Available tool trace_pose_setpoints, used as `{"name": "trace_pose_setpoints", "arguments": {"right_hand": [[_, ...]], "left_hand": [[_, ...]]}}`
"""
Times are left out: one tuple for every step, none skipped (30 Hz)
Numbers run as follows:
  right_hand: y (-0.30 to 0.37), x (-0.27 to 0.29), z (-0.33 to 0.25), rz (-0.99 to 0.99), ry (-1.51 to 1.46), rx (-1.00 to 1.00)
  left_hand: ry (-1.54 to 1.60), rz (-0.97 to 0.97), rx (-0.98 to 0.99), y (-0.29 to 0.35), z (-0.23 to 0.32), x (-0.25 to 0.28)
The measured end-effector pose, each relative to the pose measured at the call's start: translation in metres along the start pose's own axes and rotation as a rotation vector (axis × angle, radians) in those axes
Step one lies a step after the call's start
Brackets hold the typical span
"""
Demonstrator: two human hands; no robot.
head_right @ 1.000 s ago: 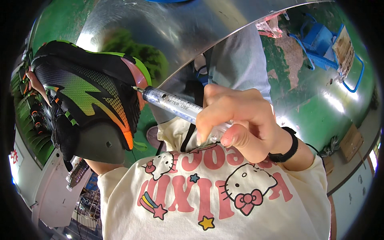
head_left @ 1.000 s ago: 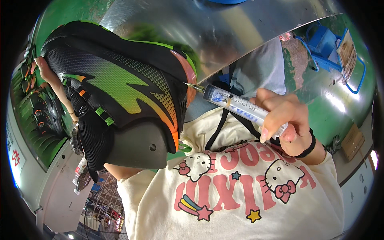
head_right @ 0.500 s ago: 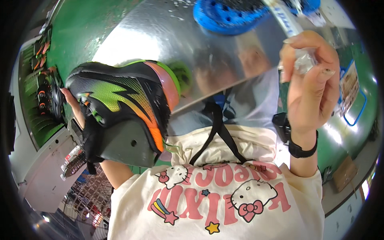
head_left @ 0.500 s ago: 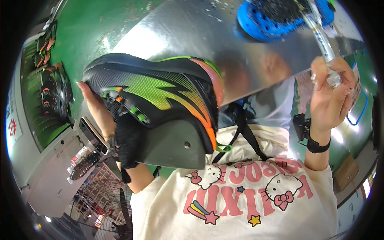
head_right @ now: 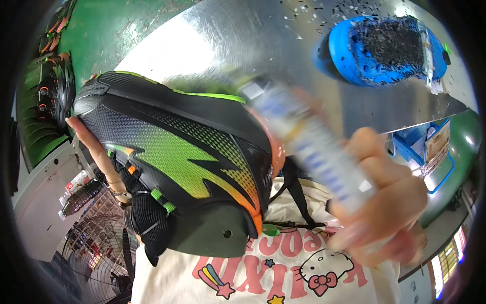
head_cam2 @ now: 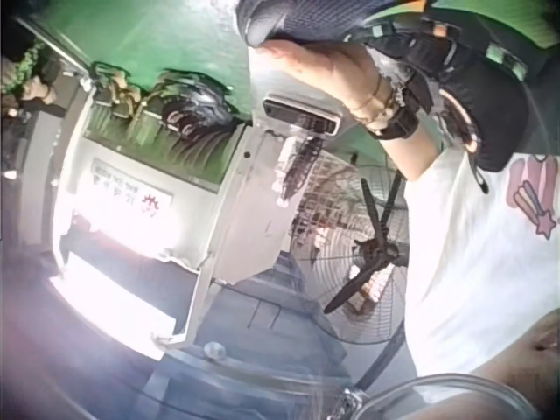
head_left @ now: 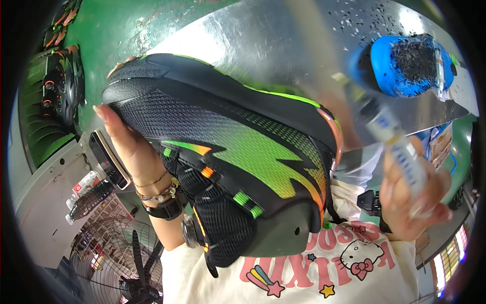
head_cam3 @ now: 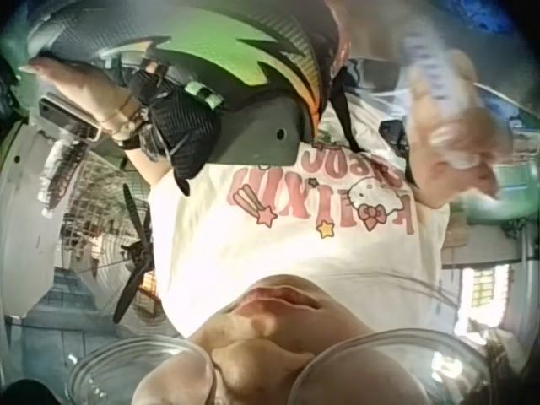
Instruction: Apply adhesive using a syringe to the seam between the sneaker upper and the sole.
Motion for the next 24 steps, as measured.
{"name": "trace_pose_setpoints", "arguments": {"right_hand": [[-0.003,-0.013,0.004,-0.086,-0.06,-0.04],[-0.007,-0.017,0.007,-0.062,0.014,-0.039],[-0.008,-0.024,0.009,-0.078,0.026,-0.046],[-0.01,-0.029,0.012,-0.095,0.039,-0.052],[-0.011,-0.033,0.014,-0.106,0.051,-0.058],[-0.013,-0.035,0.016,-0.114,0.067,-0.06],[-0.014,-0.038,0.015,-0.121,0.087,-0.063],[-0.014,-0.042,0.014,-0.129,0.108,-0.064],[-0.015,-0.045,0.011,-0.135,0.135,-0.066],[-0.015,-0.047,0.009,-0.137,0.163,-0.069],[-0.016,-0.05,0.007,-0.138,0.177,-0.067],[-0.016,-0.052,0.006,-0.137,0.187,-0.07],[-0.016,-0.054,0.007,-0.142,0.178,-0.061],[-0.017,-0.055,0.006,-0.147,0.169,-0.053],[-0.018,-0.055,0.012,-0.164,0.054,-0.022],[-0.019,-0.054,0.015,-0.181,-0.06,0.009],[-0.019,-0.052,0.02,-0.21,-0.099,-0.019],[-0.02,-0.05,0.022,-0.238,-0.137,-0.047],[-0.019,-0.049,0.024,-0.253,-0.152,-0.062],[-0.018,-0.047,0.026,-0.253,-0.185,-0.093],[-0.016,-0.046,0.025,-0.241,-0.192,-0.113],[-0.015,-0.045,0.025,-0.249,-0.17,-0.125],[-0.014,-0.044,0.023,-0.234,-0.197,-0.128],[-0.014,-0.043,0.021,-0.242,-0.196,-0.12]], "left_hand": [[0.073,-0.02,0.004,0.0,-0.001,-0.003],[0.146,-0.037,0.009,0.001,-0.002,-0.005],[0.219,-0.052,0.014,0.002,-0.002,-0.006],[0.173,-0.021,-0.005,0.003,-0.001,-0.004],[0.183,-0.007,-0.004,0.003,-0.002,-0.004],[0.191,0.008,-0.002,0.003,-0.003,-0.003],[0.204,0.019,0.0,0.003,-0.003,-0.001],[0.203,0.015,0.014,0.003,-0.003,0.0],[0.201,0.009,0.026,0.003,-0.003,0.001],[0.2,0.002,0.036,0.002,-0.002,0.003],[0.206,-0.008,0.031,0.0,0.0,0.005],[0.208,-0.008,0.033,0.001,0.0,0.006],[0.21,-0.01,0.034,0.0,0.0,0.007],[0.211,-0.012,0.034,0.0,0.0,0.007],[0.214,-0.013,0.031,-0.001,-0.001,0.007],[0.212,-0.011,0.026,-0.001,-0.001,0.007],[0.211,-0.013,0.026,-0.001,-0.001,0.007],[0.208,-0.014,0.025,-0.001,-0.001,0.007],[0.209,-0.021,0.023,0.001,-0.001,0.006],[0.21,-0.024,0.021,0.001,-0.001,0.006],[0.213,-0.025,0.024,0.001,-0.001,0.006],[0.214,-0.022,0.025,0.001,0.0,0.007],[0.214,-0.024,0.022,0.001,0.0,0.008],[0.213,-0.025,0.02,0.0,0.001,0.008]]}}
Point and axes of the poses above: each hand's wrist, its own y-axis away from the middle knuckle, its own x-axis out of the back of the hand, z = x × y, the point moved 7 cm from there along -y, towards the middle knuckle, and after that the axes turned 6 degrees about -y, right-handed, at the moved point
